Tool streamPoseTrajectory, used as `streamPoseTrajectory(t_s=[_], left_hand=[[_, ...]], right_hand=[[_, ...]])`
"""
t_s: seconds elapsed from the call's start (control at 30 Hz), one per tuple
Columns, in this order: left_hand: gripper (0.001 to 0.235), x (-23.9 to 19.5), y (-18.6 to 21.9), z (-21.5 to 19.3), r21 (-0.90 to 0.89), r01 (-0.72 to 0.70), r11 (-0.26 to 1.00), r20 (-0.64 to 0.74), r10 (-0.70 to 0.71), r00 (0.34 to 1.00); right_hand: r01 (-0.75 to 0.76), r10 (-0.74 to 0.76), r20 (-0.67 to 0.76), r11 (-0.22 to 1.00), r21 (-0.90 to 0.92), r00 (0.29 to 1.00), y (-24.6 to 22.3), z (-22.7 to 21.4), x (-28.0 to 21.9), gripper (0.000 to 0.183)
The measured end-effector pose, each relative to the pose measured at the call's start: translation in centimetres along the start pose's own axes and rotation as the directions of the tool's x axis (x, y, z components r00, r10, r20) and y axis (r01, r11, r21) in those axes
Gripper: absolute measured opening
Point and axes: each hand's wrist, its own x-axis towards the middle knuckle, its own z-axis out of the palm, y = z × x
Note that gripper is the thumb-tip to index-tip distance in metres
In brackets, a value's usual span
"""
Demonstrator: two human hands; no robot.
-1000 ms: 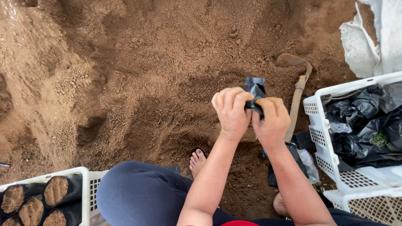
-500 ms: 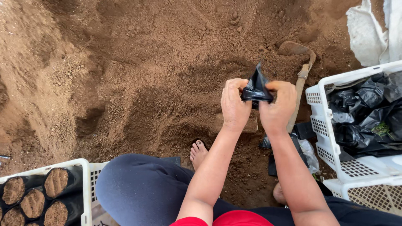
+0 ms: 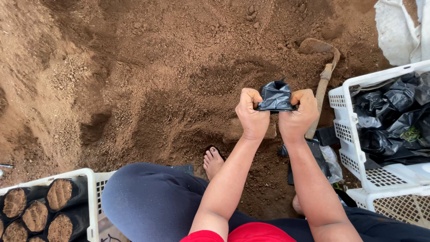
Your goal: The person fills black plastic nursery bags with soil from a large pile using a small hoe and hands, then places the filled bags into a white crate. The person then uses a small wooden tool to make a hole in the center of the soil in each bag.
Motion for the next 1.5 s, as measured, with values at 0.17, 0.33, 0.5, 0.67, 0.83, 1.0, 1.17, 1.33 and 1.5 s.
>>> streamPoseTrajectory(t_s=[0.17, 0.33, 0.5, 0.67, 0.83, 1.0, 1.17, 1.33, 1.5], left_hand=[[0.033, -0.4, -0.5, 0.3, -0.119, 0.059, 0.991, -0.006, -0.06, 0.998], [0.034, 0.0, -0.6, 0.2, -0.087, 0.068, 0.994, 0.009, -0.068, 0.998], [0.038, 0.0, -0.6, 0.3, -0.065, -0.074, 0.995, -0.054, 0.07, 0.996], [0.038, 0.2, -0.9, 0.2, -0.105, 0.001, 0.994, -0.017, -0.003, 1.0], [0.036, -0.6, -2.1, 0.4, -0.106, 0.058, 0.993, -0.021, -0.06, 0.998], [0.035, 2.4, -2.4, -0.4, 0.465, 0.239, 0.852, 0.127, -0.331, 0.935], [0.027, 5.3, -2.8, 0.3, 0.736, -0.437, 0.518, 0.647, -0.347, 0.679], [0.026, 8.6, -4.8, -2.1, 0.668, -0.667, 0.331, 0.711, -0.549, 0.439], [0.032, 11.2, -4.5, -7.5, 0.61, -0.623, 0.491, 0.792, -0.415, 0.448]], right_hand=[[-0.072, 0.072, 0.003, 0.996, 0.061, 0.997, 0.2, 0.7, -0.4, 0.029], [-0.152, 0.154, -0.005, 0.977, 0.151, 0.988, 0.3, 0.8, -0.4, 0.028], [-0.026, 0.025, 0.032, 0.999, 0.033, 0.999, 0.6, 1.0, -0.5, 0.022], [0.043, -0.043, 0.033, 0.999, 0.019, 0.999, 0.0, 1.3, -0.2, 0.022], [0.017, -0.017, 0.044, 1.0, -0.001, 0.999, 0.4, 1.5, -0.6, 0.021], [-0.172, 0.178, 0.128, 0.984, -0.05, 0.976, 2.1, 1.7, 0.2, 0.022], [-0.323, 0.447, 0.552, 0.894, -0.311, 0.704, 6.6, 1.3, 1.2, 0.026], [-0.759, 0.631, 0.672, 0.632, -0.156, 0.388, 16.9, 2.1, 1.3, 0.033], [-0.938, 0.78, 0.597, 0.324, -0.127, 0.189, 28.6, 5.9, -0.9, 0.045]])
